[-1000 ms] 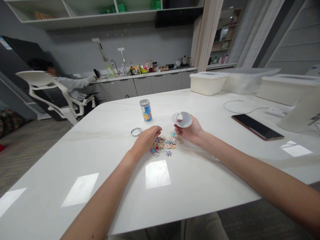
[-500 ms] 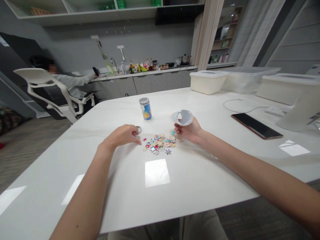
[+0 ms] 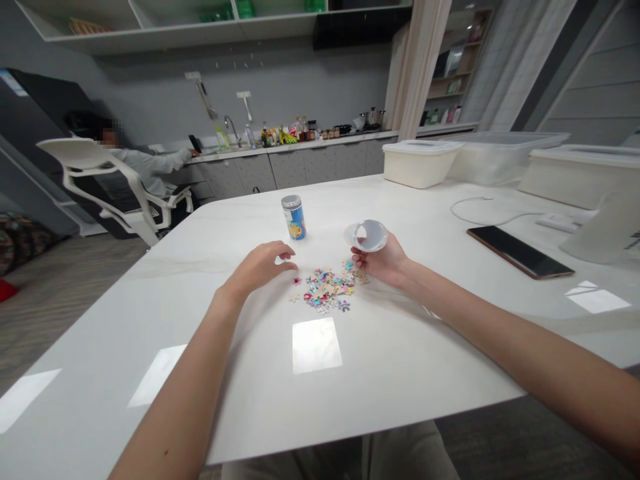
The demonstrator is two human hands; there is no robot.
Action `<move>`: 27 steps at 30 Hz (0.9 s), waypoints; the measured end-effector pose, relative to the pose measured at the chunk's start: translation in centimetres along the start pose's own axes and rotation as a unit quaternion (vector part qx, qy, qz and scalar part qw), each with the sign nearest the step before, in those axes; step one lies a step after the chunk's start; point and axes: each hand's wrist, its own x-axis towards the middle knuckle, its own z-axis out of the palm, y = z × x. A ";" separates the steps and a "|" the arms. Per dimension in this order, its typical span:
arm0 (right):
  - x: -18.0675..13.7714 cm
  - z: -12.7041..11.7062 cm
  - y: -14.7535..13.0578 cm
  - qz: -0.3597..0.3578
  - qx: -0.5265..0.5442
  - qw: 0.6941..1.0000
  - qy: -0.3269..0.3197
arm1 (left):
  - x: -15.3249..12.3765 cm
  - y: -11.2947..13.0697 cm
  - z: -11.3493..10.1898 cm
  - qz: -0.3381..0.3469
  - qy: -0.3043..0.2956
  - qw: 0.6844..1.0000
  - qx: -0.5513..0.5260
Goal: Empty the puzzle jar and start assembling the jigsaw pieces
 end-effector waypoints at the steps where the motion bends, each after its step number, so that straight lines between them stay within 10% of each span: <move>1: 0.0 0.1 0.0 0.001 0.001 1.000 0.003 | -0.2 -0.7 -0.2 -0.018 0.018 0.999 0.025; 7: -0.4 0.7 0.0 0.007 -0.014 1.000 0.024 | -0.8 -3.0 0.7 -0.056 -0.033 0.995 0.072; 16: 0.0 0.6 0.2 0.002 -0.010 1.000 0.004 | 0.4 1.6 3.2 0.046 0.035 0.998 -0.030; 20: -0.1 1.0 0.1 0.003 0.015 1.000 0.022 | 1.0 0.8 3.6 -0.123 0.176 0.975 -0.054; 24: 0.5 0.9 0.4 0.008 0.038 0.999 0.016 | 3.9 -1.7 4.0 -0.347 0.152 0.911 -0.160; 27: 0.9 0.6 0.9 -0.002 0.036 0.999 -0.008 | 6.9 -3.2 4.1 -0.393 0.156 0.883 -0.205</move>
